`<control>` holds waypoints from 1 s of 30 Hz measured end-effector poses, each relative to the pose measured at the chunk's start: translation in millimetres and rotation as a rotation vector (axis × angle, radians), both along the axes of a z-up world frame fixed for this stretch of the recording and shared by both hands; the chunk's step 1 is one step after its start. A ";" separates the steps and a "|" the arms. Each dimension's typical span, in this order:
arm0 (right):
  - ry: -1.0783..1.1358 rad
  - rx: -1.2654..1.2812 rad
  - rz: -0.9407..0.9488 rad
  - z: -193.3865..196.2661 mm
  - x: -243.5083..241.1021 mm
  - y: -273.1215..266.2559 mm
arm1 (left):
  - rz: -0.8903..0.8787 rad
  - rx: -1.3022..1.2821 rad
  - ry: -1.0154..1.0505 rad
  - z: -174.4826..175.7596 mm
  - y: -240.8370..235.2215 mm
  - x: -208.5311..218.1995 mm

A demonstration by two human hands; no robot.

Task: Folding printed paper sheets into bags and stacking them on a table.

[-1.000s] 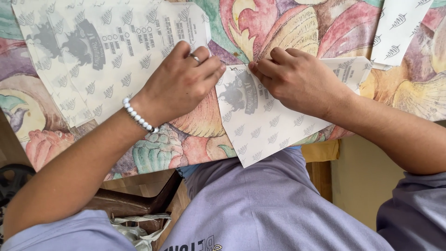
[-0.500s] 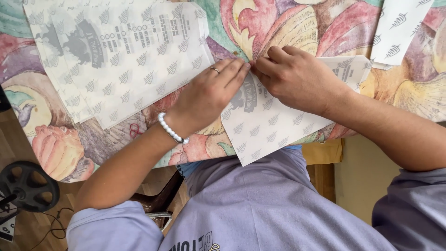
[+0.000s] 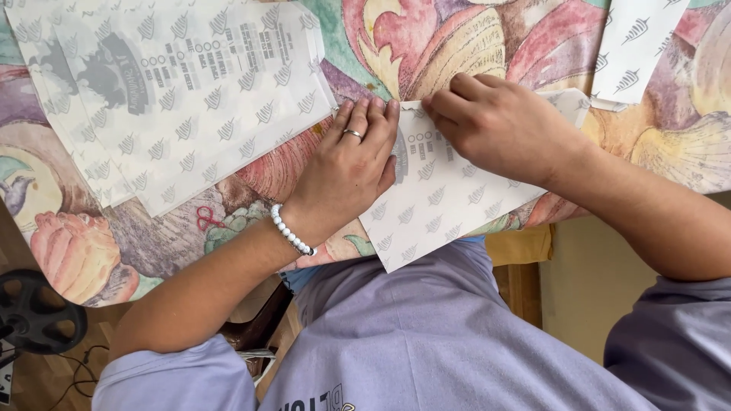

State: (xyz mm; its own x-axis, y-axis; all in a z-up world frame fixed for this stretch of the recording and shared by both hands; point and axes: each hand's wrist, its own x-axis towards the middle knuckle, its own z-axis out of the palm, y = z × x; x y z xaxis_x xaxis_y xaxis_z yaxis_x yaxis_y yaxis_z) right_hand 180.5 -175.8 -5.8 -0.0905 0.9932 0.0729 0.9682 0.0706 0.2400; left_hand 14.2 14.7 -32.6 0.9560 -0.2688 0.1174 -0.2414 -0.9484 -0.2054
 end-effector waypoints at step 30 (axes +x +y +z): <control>-0.053 0.069 -0.202 -14.3 7.6 -68.4 | 0.048 0.048 0.128 16.3 -34.1 18.7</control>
